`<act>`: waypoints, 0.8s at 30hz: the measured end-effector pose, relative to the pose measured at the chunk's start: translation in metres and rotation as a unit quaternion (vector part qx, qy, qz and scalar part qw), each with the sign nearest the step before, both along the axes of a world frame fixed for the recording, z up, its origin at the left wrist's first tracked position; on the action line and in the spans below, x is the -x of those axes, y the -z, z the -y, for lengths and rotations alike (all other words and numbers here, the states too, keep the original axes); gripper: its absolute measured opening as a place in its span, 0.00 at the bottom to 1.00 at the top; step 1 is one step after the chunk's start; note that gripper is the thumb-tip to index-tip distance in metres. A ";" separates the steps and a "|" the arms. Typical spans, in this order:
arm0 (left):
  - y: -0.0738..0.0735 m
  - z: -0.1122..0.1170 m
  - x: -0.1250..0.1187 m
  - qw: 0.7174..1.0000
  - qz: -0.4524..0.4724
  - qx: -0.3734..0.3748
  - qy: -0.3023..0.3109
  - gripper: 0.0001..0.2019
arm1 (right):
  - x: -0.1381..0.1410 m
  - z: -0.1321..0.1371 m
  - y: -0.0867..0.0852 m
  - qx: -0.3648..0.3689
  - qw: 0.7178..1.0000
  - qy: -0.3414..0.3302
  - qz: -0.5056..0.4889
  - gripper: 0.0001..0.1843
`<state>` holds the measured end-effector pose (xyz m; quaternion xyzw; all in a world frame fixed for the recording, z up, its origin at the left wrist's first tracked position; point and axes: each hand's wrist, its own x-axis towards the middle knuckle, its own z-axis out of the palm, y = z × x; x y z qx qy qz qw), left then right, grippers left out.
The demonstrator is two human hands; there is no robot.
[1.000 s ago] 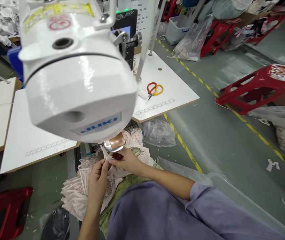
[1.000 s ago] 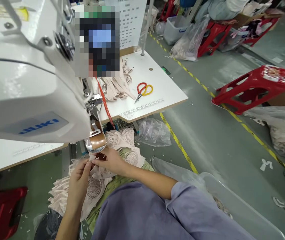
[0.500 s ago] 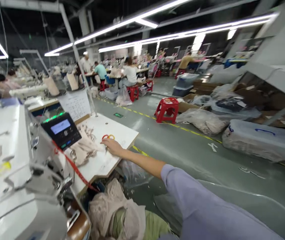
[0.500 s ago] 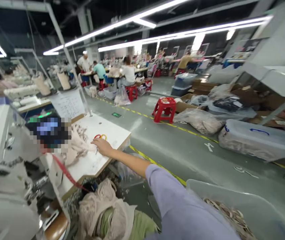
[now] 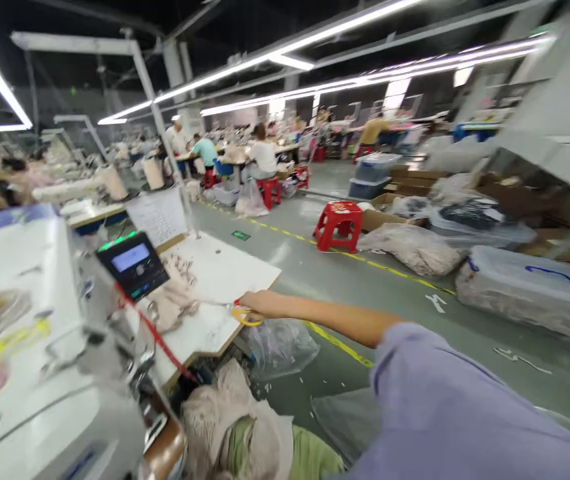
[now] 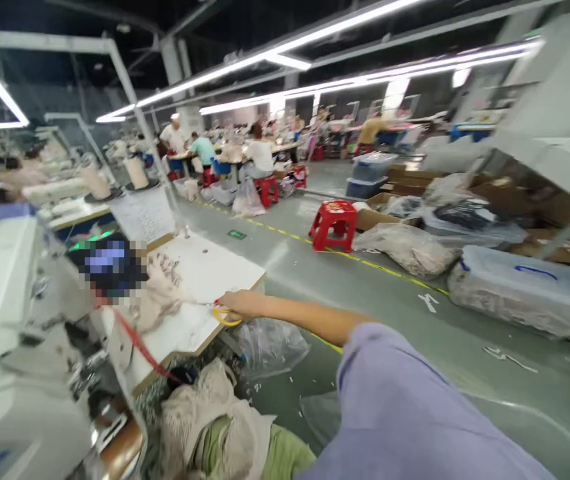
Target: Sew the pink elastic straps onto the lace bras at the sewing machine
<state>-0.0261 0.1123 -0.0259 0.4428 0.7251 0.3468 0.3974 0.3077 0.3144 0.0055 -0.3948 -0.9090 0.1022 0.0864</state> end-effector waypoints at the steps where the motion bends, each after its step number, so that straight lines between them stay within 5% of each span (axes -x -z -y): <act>1: 0.003 0.026 0.004 0.999 0.012 0.022 -0.032 0.16 | -0.001 0.027 0.007 0.009 1.000 0.003 -0.022 0.19; 5: -0.009 0.099 0.002 0.975 0.180 0.021 -0.130 0.24 | 0.009 0.135 0.021 0.112 0.984 -0.016 -0.138 0.23; 10: -0.031 0.101 -0.006 0.959 0.255 -0.002 -0.123 0.19 | 0.049 0.218 0.021 0.214 0.951 -0.123 -0.186 0.28; 18: -0.033 0.112 -0.008 0.971 0.229 0.007 -0.064 0.15 | 0.097 0.216 0.031 0.105 0.960 -0.169 -0.195 0.24; 24: -0.034 0.112 -0.007 0.979 0.201 0.018 -0.036 0.09 | 0.105 0.209 0.027 0.133 0.955 -0.204 -0.171 0.24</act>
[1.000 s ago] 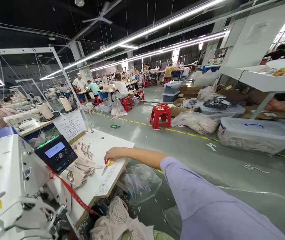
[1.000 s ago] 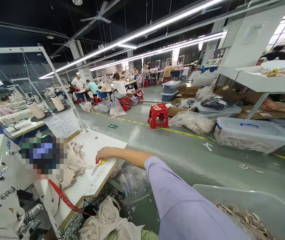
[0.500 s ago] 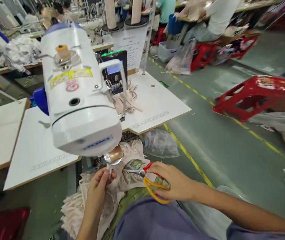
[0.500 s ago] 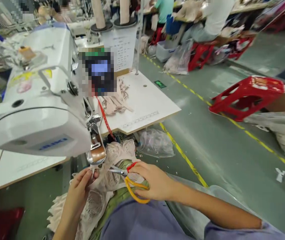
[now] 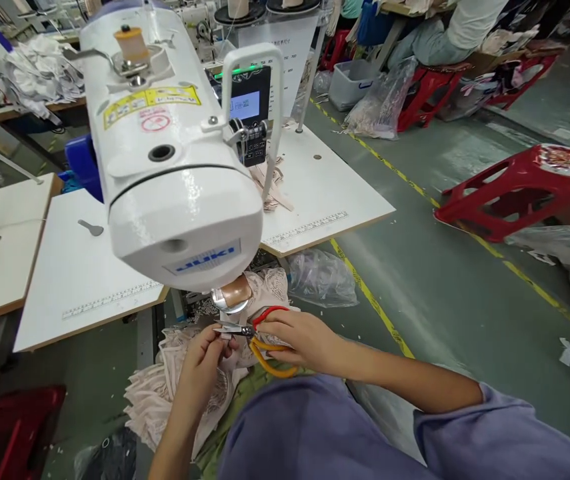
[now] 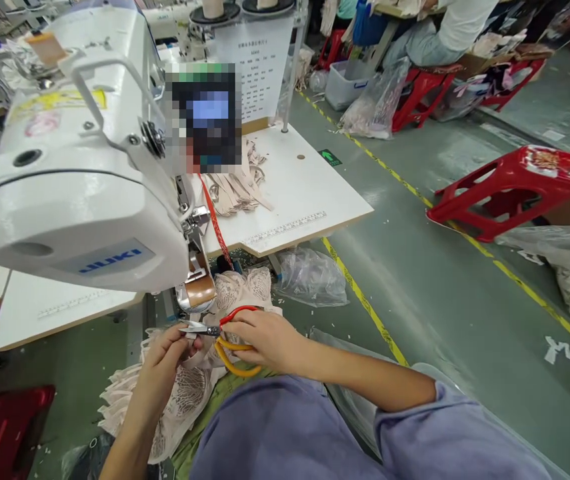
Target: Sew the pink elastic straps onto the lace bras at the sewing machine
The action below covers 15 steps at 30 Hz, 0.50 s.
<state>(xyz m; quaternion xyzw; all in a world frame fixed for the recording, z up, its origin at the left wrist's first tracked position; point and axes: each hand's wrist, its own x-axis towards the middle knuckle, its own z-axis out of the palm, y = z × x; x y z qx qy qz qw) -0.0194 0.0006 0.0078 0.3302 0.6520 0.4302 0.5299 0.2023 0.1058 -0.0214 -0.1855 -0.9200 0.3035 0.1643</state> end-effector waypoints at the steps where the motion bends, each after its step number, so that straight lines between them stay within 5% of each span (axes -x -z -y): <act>1: 0.001 0.000 0.000 1.000 -0.001 -0.002 -0.001 0.09 | -0.001 -0.001 0.000 0.016 1.000 -0.006 -0.003 0.23; 7: 0.004 0.001 0.005 1.000 -0.004 -0.014 -0.003 0.16 | -0.015 0.001 0.003 0.142 0.989 0.039 -0.033 0.22; 15: 0.000 -0.002 0.008 1.000 -0.010 -0.003 0.007 0.17 | -0.007 0.009 0.007 0.155 0.985 0.046 -0.065 0.30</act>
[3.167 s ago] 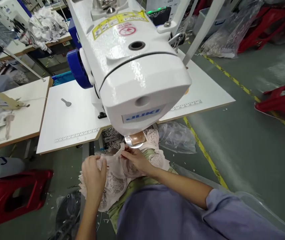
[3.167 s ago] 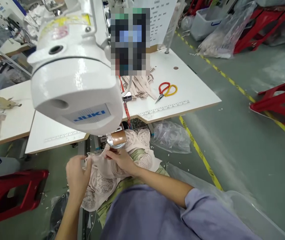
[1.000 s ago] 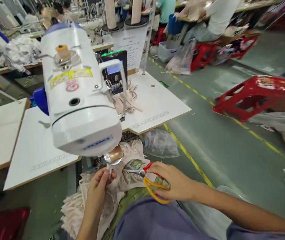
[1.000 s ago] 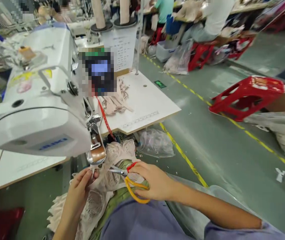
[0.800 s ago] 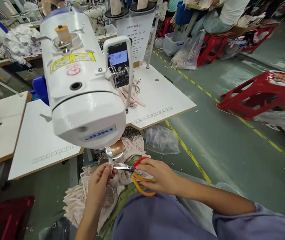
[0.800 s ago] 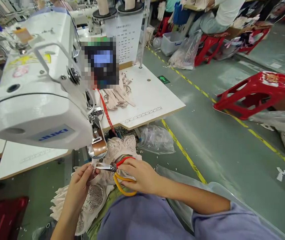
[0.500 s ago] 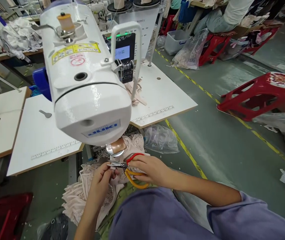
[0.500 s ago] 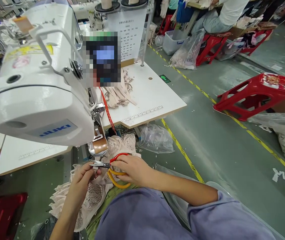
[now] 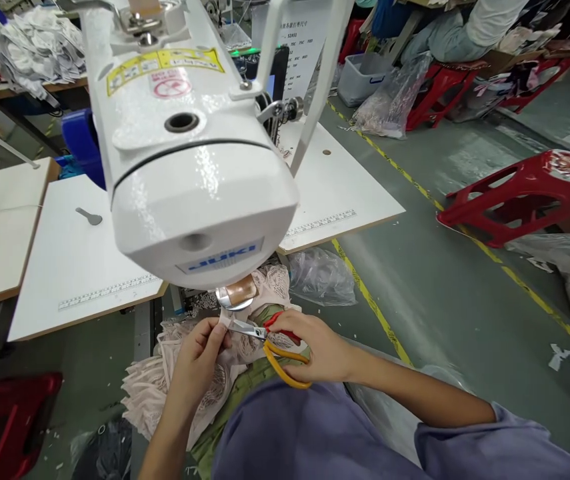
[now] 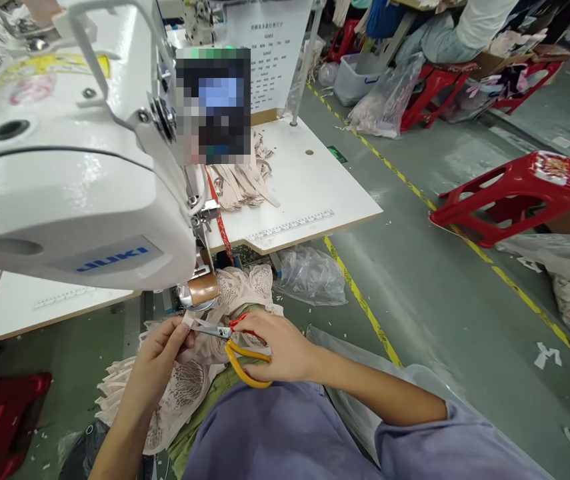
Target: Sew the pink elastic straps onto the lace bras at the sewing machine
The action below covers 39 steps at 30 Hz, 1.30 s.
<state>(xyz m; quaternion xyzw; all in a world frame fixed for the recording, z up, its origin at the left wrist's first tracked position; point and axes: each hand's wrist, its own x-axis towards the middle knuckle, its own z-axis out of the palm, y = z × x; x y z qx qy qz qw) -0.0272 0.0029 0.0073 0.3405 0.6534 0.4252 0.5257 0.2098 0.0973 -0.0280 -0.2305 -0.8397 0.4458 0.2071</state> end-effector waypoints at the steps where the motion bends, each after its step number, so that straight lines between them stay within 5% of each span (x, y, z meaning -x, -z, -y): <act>1: -0.001 -0.001 0.000 1.000 -0.005 0.004 0.004 0.17 | 0.003 -0.001 0.000 -0.003 1.000 -0.002 0.002 0.30; 13: -0.007 -0.002 0.005 0.998 -0.046 0.014 0.032 0.19 | 0.016 -0.014 -0.015 0.039 0.995 -0.035 0.085 0.25; 21: 0.006 -0.003 -0.002 0.997 -0.060 -0.012 -0.035 0.17 | -0.002 -0.017 -0.011 0.035 0.996 -0.018 0.084 0.22; 24: 0.007 0.001 0.002 0.989 -0.130 -0.029 -0.061 0.16 | -0.023 -0.026 -0.012 0.022 0.994 -0.025 0.108 0.21; 27: 0.007 0.007 0.010 0.955 -0.289 -0.035 -0.062 0.17 | -0.043 -0.051 -0.015 0.005 0.983 -0.001 0.185 0.20; 29: 0.007 0.008 0.016 0.931 -0.359 -0.029 -0.056 0.19 | -0.050 -0.080 -0.015 -0.039 0.970 0.075 0.230 0.20; 32: 0.004 0.002 0.024 0.922 -0.387 -0.028 0.005 0.19 | -0.047 -0.142 -0.014 -0.133 0.932 0.208 0.264 0.20; 35: -0.003 -0.008 0.035 0.931 -0.352 -0.026 0.097 0.19 | -0.038 -0.199 -0.015 -0.198 0.915 0.217 0.278 0.18; 37: -0.006 -0.014 0.043 0.910 -0.383 -0.041 0.156 0.17 | -0.032 -0.210 -0.018 -0.224 0.915 0.213 0.259 0.18; 39: -0.008 -0.016 0.047 0.862 -0.467 -0.072 0.184 0.14 | -0.023 -0.193 -0.021 -0.224 0.926 0.233 0.194 0.19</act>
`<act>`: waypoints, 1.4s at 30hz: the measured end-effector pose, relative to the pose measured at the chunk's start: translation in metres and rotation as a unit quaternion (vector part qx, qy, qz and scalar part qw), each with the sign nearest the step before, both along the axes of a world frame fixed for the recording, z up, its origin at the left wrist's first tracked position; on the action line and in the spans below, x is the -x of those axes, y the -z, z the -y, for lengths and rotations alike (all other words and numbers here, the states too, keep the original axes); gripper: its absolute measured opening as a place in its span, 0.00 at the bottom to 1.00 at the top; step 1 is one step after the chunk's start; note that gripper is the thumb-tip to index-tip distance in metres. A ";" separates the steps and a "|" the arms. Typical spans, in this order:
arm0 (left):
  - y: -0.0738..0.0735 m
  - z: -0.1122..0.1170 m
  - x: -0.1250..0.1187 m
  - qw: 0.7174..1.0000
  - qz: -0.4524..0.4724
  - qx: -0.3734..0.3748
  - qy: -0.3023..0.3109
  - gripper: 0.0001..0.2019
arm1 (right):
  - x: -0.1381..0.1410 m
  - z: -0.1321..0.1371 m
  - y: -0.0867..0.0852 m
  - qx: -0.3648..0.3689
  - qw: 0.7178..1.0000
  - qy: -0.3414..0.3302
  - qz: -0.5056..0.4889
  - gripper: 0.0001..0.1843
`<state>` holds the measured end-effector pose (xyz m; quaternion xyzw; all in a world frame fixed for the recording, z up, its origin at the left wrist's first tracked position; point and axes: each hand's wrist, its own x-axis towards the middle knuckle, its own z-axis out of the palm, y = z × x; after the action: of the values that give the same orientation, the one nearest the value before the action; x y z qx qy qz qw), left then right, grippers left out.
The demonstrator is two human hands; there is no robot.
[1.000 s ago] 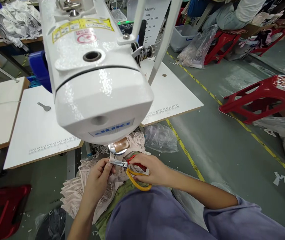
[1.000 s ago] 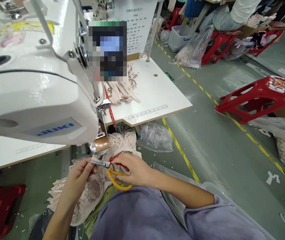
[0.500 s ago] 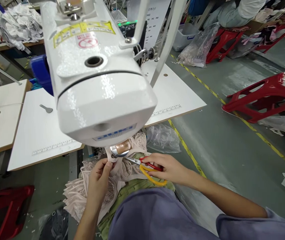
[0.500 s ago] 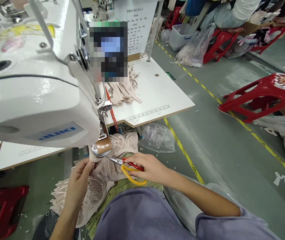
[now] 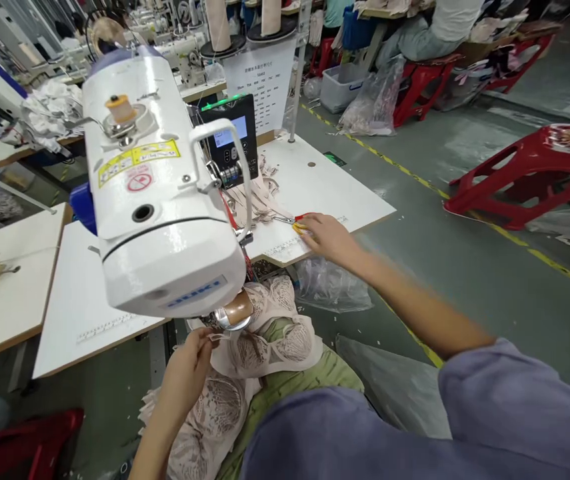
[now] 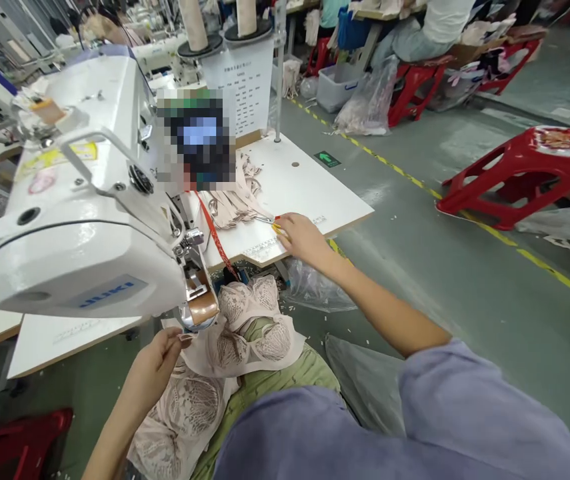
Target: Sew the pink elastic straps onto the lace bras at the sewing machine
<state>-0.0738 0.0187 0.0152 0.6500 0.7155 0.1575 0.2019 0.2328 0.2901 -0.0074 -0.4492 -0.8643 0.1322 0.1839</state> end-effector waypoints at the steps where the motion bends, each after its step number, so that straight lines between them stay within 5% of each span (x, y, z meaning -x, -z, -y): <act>1: 0.000 0.000 -0.001 0.999 -0.046 -0.024 0.009 0.13 | 0.005 0.019 0.000 0.007 0.999 -0.009 -0.047 0.19; 3: 0.001 0.001 -0.010 0.993 -0.099 -0.067 0.012 0.12 | 0.016 0.067 0.002 0.107 0.981 -0.084 -0.135 0.18; 5: 0.003 0.002 -0.027 0.988 -0.110 -0.100 0.030 0.14 | 0.027 0.116 0.006 0.248 0.925 -0.244 -0.152 0.21; 8: 0.001 0.003 -0.059 0.980 -0.109 -0.144 0.086 0.15 | 0.043 0.165 0.010 0.346 0.854 -0.333 -0.202 0.41; 11: -0.006 -0.001 -0.084 0.975 -0.079 -0.181 0.103 0.13 | 0.055 0.181 0.007 0.448 0.773 -0.267 -0.361 0.40; 13: -0.013 -0.007 -0.097 0.982 0.012 -0.181 0.053 0.13 | 0.060 0.181 -0.001 0.487 0.728 -0.188 -0.446 0.33; 15: -0.020 -0.013 -0.105 0.978 0.138 -0.154 -0.035 0.16 | 0.066 0.175 -0.011 0.496 0.715 -0.119 -0.478 0.25; 18: -0.025 -0.018 -0.110 0.958 0.214 -0.126 -0.146 0.20 | 0.076 0.158 -0.022 0.488 0.725 -0.075 -0.481 0.19; 21: -0.020 -0.016 -0.104 0.961 0.121 -0.142 -0.205 0.14 | 0.087 0.132 -0.025 0.444 0.768 -0.085 -0.454 0.15; 27: -0.005 -0.013 -0.082 0.966 -0.091 -0.226 -0.086 0.14 | 0.101 0.090 -0.023 0.360 0.848 -0.131 -0.368 0.12; 34: -0.011 -0.019 -0.074 0.968 -0.122 -0.193 -0.102 0.13 | 0.114 0.071 -0.034 0.254 0.910 -0.177 -0.277 0.06; 42: -0.008 -0.019 -0.070 0.963 -0.156 -0.195 -0.100 0.17 | 0.118 0.068 -0.035 0.231 0.924 -0.185 -0.244 0.07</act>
<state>-0.0039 0.0377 0.0229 0.6185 0.7548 0.2099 -0.0601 0.1149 0.2218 0.0272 -0.2656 -0.8057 0.4656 0.2521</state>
